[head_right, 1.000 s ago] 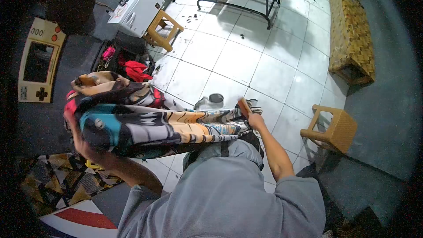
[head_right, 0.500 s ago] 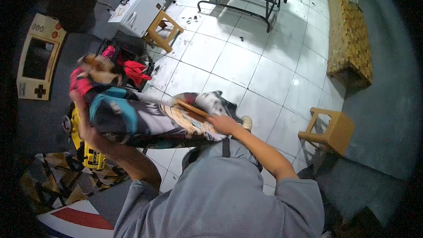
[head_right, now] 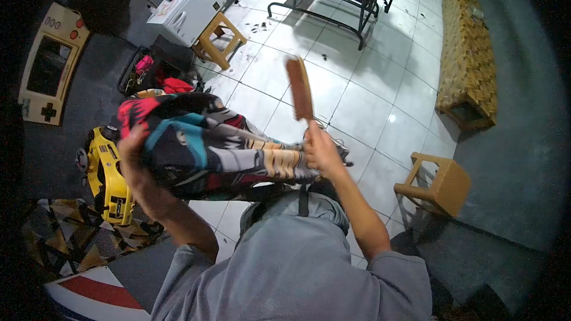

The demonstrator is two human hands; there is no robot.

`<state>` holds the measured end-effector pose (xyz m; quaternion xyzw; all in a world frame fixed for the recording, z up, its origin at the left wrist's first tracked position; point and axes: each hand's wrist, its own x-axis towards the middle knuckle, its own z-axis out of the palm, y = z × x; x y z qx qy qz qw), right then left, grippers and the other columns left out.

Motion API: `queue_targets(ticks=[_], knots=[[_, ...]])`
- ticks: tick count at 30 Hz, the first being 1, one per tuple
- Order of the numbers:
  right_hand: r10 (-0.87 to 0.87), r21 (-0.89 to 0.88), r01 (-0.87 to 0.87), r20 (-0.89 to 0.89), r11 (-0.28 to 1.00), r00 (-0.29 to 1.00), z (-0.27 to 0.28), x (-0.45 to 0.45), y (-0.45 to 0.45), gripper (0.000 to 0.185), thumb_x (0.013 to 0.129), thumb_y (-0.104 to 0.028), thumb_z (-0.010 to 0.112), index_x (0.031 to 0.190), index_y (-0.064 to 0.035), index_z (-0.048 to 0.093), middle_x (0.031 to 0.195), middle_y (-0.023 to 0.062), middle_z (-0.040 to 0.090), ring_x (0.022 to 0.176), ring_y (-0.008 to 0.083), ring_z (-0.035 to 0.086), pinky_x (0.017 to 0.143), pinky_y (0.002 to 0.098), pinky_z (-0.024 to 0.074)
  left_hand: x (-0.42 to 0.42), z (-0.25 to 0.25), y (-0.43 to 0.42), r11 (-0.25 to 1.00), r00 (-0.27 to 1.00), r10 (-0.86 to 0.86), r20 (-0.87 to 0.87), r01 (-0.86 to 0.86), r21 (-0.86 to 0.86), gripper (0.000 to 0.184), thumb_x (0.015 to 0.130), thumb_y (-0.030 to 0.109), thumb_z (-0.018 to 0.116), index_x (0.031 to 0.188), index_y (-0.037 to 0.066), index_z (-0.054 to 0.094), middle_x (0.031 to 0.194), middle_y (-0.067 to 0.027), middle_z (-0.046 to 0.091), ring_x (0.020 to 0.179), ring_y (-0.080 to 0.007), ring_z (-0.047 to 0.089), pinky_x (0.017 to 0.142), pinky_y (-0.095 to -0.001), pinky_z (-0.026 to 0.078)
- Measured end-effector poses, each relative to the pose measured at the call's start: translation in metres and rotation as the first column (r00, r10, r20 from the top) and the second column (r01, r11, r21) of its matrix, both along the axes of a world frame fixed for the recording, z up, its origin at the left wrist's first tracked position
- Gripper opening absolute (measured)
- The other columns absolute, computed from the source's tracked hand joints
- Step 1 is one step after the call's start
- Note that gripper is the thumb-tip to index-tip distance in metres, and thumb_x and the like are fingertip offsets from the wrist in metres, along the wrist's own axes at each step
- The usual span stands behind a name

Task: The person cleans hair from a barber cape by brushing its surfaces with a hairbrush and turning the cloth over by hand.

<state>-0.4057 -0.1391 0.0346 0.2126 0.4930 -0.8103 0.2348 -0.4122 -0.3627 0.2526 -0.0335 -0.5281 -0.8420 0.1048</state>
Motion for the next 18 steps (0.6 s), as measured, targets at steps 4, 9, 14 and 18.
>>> queue_targets(ticks=[4, 9, 14, 18], knots=[[0.311, 0.440, 0.140, -0.793, 0.887, 0.524, 0.050, 0.025, -0.054, 0.038, 0.094, -0.030, 0.033, 0.101, 0.0036, 0.048, 0.081, 0.0175, 0.053, 0.071, 0.0280, 0.051, 0.065, 0.0345, 0.0411, -0.008, -0.008, 0.039, 0.999, 0.977, 0.020, 0.211, -0.012, -0.037, 0.027, 0.082, 0.011, 0.058, 0.107, 0.000, 0.053, 0.093, -0.0044, 0.058, 0.086, -0.0094, 0.055, 0.078, -0.0224, 0.043], [0.805, 0.799, -0.269, -0.393, 0.538, 0.444, -0.106, 0.033, -0.044, 0.036, 0.094, -0.029, 0.029, 0.111, -0.0054, 0.050, 0.085, 0.0197, 0.055, 0.076, 0.0342, 0.055, 0.067, 0.0402, 0.0437, -0.016, 0.000, 0.028, 0.966, 0.980, 0.190, 0.063, -0.198, 0.166, 0.026, 0.088, 0.022, 0.053, 0.107, 0.006, 0.050, 0.087, -0.0017, 0.056, 0.073, -0.0078, 0.055, 0.063, -0.0213, 0.046], [0.698, 0.780, -0.613, 0.510, -0.128, 0.503, -0.229, 0.083, 0.051, 0.048, 0.091, -0.041, 0.032, 0.091, -0.0025, 0.062, 0.088, 0.0239, 0.061, 0.079, 0.0394, 0.058, 0.071, 0.0476, 0.0456, -0.008, 0.009, 0.002, 0.935, 0.980, 0.183, 0.075, -0.197, 0.296, 0.035, 0.091, 0.035, 0.042, 0.098, 0.003, 0.053, 0.074, -0.0100, 0.059, 0.062, -0.0211, 0.061, 0.057, -0.0320, 0.052], [0.561, 0.891, -0.452, 0.353, 0.043, 0.749, -0.264, 0.065, 0.070, 0.052, 0.090, -0.044, 0.032, 0.087, -0.0007, 0.061, 0.080, 0.0205, 0.061, 0.069, 0.0376, 0.058, 0.064, 0.0465, 0.0450, -0.005, 0.002, 0.000, 0.908, 0.984, 0.135, 0.114, -0.169, 0.382, 0.031, 0.091, 0.032, 0.042, 0.100, 0.004, 0.051, 0.079, -0.0100, 0.059, 0.066, -0.0216, 0.061, 0.060, -0.0317, 0.052]])
